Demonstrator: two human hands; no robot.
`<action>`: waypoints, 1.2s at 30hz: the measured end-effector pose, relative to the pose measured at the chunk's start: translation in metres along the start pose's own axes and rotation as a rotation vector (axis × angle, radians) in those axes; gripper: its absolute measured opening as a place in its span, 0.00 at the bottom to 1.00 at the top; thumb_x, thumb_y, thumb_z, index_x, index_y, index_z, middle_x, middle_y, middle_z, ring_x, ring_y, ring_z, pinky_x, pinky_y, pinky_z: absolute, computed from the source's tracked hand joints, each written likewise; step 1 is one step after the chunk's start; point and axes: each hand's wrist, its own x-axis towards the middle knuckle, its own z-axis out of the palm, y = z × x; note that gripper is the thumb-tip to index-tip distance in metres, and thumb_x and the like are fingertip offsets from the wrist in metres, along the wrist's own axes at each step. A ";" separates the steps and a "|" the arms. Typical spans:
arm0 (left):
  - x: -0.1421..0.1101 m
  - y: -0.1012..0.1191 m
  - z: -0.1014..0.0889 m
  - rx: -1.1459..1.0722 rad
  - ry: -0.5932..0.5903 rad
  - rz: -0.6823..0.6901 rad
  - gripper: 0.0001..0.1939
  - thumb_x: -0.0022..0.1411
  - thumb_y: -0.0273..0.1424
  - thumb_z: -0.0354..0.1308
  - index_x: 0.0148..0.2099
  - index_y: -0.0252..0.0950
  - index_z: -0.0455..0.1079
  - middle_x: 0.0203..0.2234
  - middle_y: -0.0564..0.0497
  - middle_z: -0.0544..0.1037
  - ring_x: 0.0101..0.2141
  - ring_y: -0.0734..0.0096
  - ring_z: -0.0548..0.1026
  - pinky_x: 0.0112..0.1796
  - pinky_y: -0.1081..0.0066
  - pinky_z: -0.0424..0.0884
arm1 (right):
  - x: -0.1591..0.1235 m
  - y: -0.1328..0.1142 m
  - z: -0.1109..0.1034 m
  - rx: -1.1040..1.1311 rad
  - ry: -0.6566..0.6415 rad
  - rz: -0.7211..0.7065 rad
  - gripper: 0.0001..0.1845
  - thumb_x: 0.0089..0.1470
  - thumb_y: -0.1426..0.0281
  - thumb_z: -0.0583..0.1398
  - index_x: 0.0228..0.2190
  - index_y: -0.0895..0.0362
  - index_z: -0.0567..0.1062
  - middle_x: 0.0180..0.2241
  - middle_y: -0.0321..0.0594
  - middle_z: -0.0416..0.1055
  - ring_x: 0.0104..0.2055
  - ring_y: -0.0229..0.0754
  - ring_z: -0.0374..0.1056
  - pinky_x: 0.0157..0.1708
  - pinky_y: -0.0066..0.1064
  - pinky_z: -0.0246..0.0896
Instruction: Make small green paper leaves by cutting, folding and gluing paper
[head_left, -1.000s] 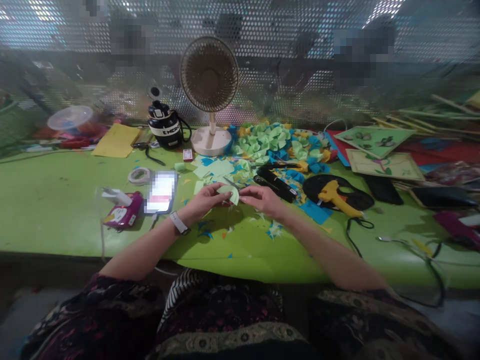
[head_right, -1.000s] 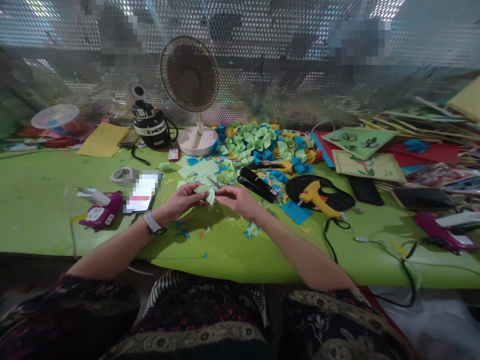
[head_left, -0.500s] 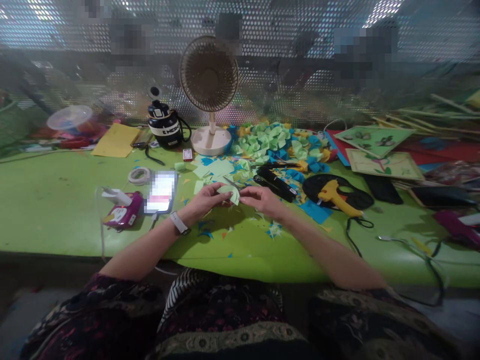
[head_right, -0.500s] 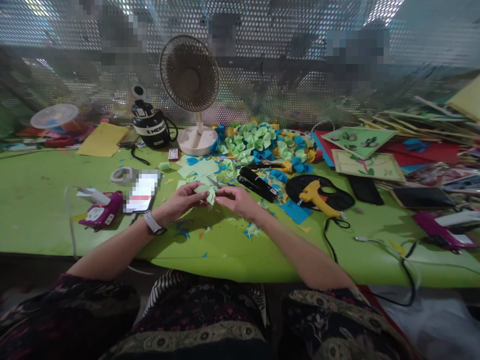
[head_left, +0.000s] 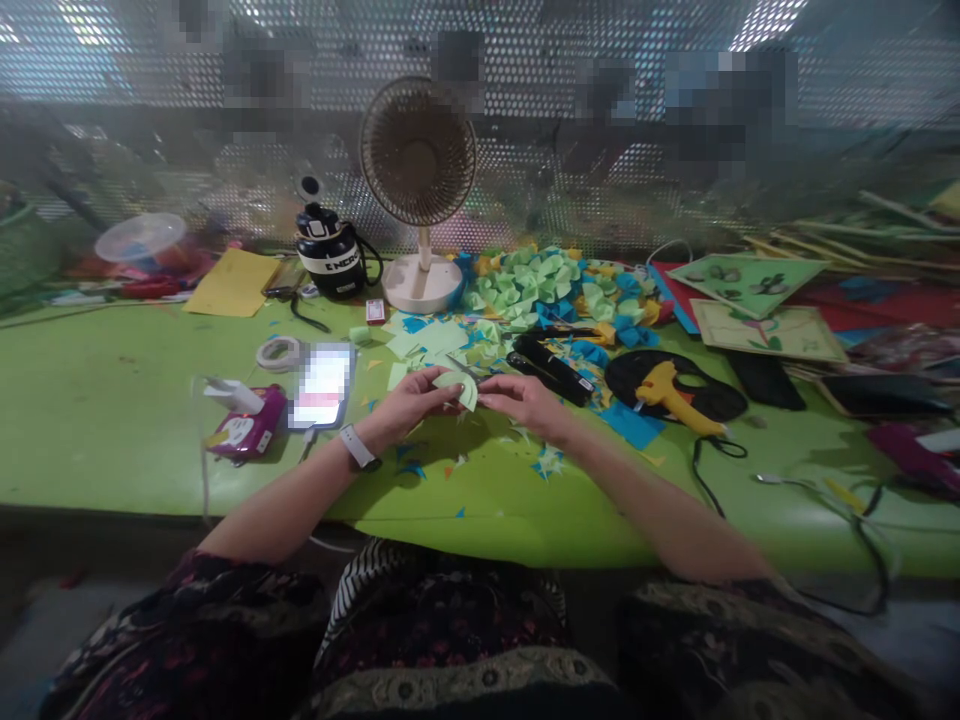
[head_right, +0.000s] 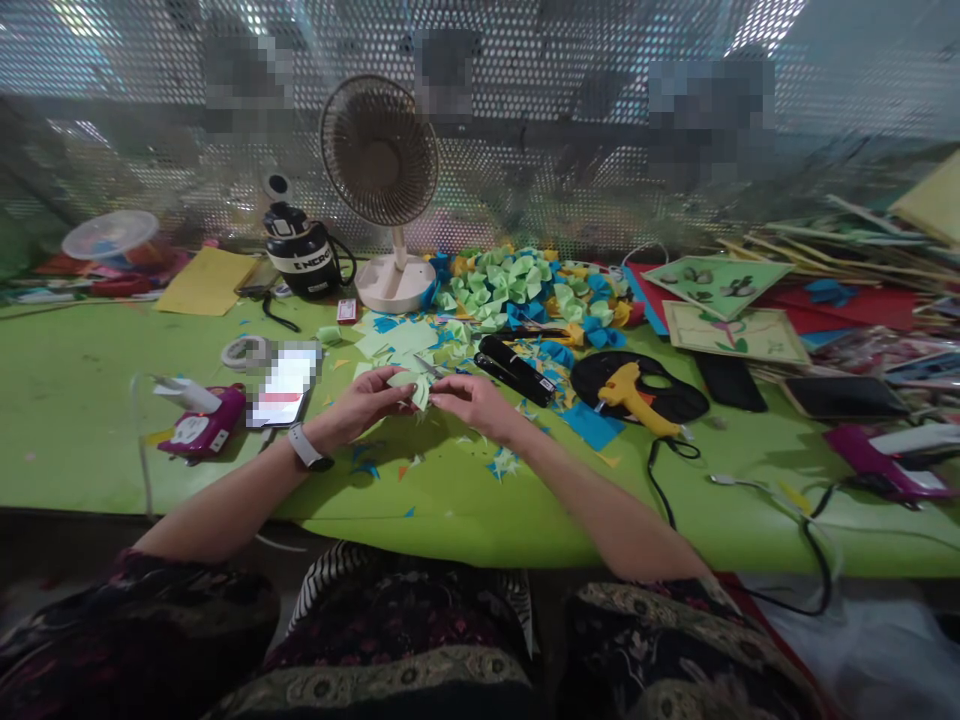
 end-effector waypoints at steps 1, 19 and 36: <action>0.000 0.000 0.000 -0.001 -0.004 0.000 0.17 0.50 0.35 0.72 0.39 0.32 0.74 0.32 0.50 0.80 0.29 0.77 0.76 0.35 0.74 0.75 | 0.000 0.000 0.000 -0.001 -0.001 -0.004 0.16 0.51 0.61 0.63 0.38 0.58 0.79 0.37 0.42 0.78 0.39 0.44 0.71 0.46 0.41 0.64; -0.002 -0.002 0.001 -0.148 0.010 -0.049 0.18 0.47 0.33 0.74 0.39 0.33 0.73 0.30 0.53 0.79 0.27 0.78 0.76 0.35 0.74 0.75 | 0.001 0.004 0.008 0.114 -0.073 -0.001 0.25 0.51 0.49 0.63 0.38 0.58 0.80 0.35 0.42 0.76 0.36 0.41 0.69 0.40 0.35 0.64; -0.001 -0.008 -0.001 0.190 0.031 0.106 0.24 0.54 0.37 0.70 0.50 0.33 0.71 0.24 0.53 0.78 0.25 0.78 0.75 0.31 0.76 0.71 | 0.001 0.004 0.007 -0.011 -0.013 -0.008 0.15 0.52 0.62 0.62 0.38 0.59 0.77 0.35 0.42 0.77 0.37 0.43 0.70 0.42 0.38 0.65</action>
